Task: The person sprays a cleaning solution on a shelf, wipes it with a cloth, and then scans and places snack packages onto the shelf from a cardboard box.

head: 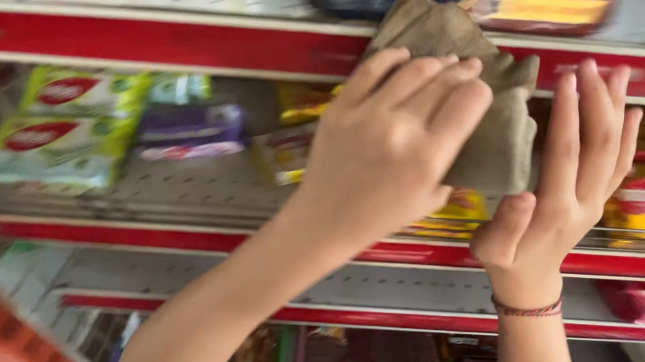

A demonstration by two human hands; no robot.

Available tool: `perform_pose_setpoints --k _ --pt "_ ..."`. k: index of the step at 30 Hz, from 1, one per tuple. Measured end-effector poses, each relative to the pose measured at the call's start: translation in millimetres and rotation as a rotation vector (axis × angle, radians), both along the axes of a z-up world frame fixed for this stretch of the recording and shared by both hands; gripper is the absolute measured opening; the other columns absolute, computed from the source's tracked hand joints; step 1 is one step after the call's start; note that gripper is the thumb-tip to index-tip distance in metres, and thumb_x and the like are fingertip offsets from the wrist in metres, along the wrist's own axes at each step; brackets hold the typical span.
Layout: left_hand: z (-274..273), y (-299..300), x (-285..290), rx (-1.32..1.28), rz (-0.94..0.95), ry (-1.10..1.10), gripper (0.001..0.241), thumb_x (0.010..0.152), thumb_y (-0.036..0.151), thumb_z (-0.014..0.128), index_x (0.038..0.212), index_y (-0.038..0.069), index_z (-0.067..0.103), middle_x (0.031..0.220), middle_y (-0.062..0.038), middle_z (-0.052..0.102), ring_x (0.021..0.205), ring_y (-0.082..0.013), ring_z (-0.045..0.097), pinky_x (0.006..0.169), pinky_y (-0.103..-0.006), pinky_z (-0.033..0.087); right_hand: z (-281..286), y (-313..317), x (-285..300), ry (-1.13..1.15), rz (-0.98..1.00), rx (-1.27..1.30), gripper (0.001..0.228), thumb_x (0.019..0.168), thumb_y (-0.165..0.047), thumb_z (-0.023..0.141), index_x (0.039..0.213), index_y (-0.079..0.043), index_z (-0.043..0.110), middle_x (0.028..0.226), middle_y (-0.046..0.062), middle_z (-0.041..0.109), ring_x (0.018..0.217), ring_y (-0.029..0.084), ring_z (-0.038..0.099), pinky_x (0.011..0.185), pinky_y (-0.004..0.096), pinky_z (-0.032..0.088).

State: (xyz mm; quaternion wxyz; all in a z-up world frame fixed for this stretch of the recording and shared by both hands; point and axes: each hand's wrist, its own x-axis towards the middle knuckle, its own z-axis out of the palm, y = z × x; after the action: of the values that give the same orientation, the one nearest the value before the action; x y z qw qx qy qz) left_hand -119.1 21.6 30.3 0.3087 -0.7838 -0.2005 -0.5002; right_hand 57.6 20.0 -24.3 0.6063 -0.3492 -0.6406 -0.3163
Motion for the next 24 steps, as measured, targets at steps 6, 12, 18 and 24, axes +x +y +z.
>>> perform_pose_setpoints --k 6,12,18,24 --pt "-1.8 -13.1 -127.8 0.007 0.143 0.007 0.06 0.069 0.009 0.089 0.119 0.005 0.058 0.139 -0.008 0.066 0.135 -0.0252 0.06 0.121 -0.0453 0.042 21.7 -3.5 -96.6 -0.148 0.151 -0.012 0.076 0.113 -0.049 0.02 0.154 0.006 0.053 0.161 0.024 0.047 0.158 0.044 0.037 0.129 0.05 0.014" --pt "-8.5 -25.5 -242.7 0.001 0.254 -0.126 0.043 0.086 0.016 0.087 0.118 0.004 0.061 0.141 -0.006 0.066 0.133 -0.0252 0.062 0.122 -0.0448 0.041 27.2 -12.2 -205.1 -0.159 0.322 -0.026 0.075 0.113 -0.049 0.02 0.151 0.005 0.056 0.159 0.024 0.047 0.153 0.042 0.037 0.129 0.053 0.013" --pt "-26.0 -10.9 -303.3 0.131 0.28 -0.352 0.034 0.1 0.023 0.079 0.12 0.002 0.061 0.134 -0.01 0.067 0.129 -0.0294 0.063 0.122 -0.0472 0.038 25.9 -19.7 -278.2 -0.178 0.396 -0.032 0.076 0.113 -0.05 0.019 0.147 0.007 0.057 0.151 0.025 0.052 0.148 0.044 0.045 0.127 0.056 0.014" --pt "-55.1 5.3 -294.7 0.041 0.14 -0.607 0.047 0.101 0.029 0.075 0.139 0.01 0.054 0.134 -0.008 0.06 0.13 -0.03 0.058 0.118 -0.0363 0.042 6.5 -28.7 -305.5 -0.099 0.406 -0.078 0.076 0.114 -0.055 0.022 0.149 0.005 0.055 0.147 0.022 0.051 0.138 0.042 0.049 0.119 0.046 0.035"
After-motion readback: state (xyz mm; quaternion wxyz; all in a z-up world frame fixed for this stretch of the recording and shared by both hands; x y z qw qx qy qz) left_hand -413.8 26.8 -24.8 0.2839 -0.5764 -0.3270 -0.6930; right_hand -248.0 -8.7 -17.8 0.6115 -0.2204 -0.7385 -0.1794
